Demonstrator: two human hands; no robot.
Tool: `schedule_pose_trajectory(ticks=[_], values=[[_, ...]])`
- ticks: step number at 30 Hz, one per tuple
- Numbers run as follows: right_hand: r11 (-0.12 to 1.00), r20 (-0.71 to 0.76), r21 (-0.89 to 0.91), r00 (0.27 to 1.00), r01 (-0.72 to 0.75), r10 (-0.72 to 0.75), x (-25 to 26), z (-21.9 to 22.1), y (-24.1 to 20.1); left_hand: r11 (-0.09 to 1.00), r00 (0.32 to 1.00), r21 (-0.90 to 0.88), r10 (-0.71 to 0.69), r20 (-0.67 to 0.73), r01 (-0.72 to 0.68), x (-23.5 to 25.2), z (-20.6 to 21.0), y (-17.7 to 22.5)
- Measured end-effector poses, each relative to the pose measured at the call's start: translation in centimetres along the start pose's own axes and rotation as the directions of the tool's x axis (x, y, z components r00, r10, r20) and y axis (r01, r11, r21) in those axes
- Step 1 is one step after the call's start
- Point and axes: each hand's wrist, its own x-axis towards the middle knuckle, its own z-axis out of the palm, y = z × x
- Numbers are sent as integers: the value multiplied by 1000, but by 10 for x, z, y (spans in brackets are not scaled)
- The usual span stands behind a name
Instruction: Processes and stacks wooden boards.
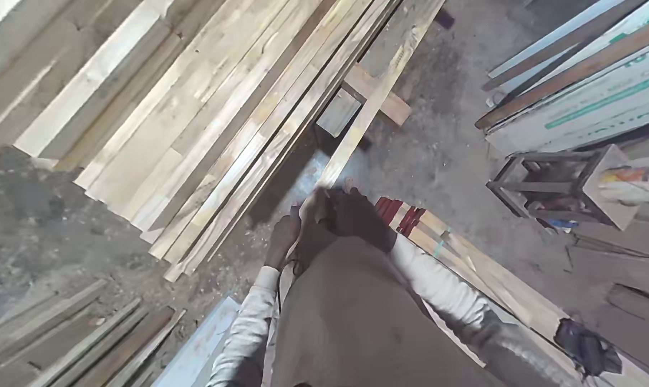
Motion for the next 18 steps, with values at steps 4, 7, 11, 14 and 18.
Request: schedule_pose_trajectory(ticks=[4, 7, 11, 14, 18], values=[[877, -329, 460, 944, 136, 26, -1, -27, 64, 912, 950, -404, 59, 307, 74, 3, -15, -8], [930, -593, 305, 805, 207, 15, 51, -32, 96, 847, 885, -497, 72, 461, 190, 17, -16, -11], [979, -609, 133, 792, 152, -40, 81, 26, 108, 841, 891, -494, 32, 453, 221, -5, -25, 1], [983, -524, 179, 849, 33, 67, 50, 30, 93, 885, 962, -448, -1, 273, 128, 8, -8, -5], [974, -605, 218, 776, -55, 179, 82, -52, 109, 981, 995, -178, -61, 81, 74, 8, 3, -6]])
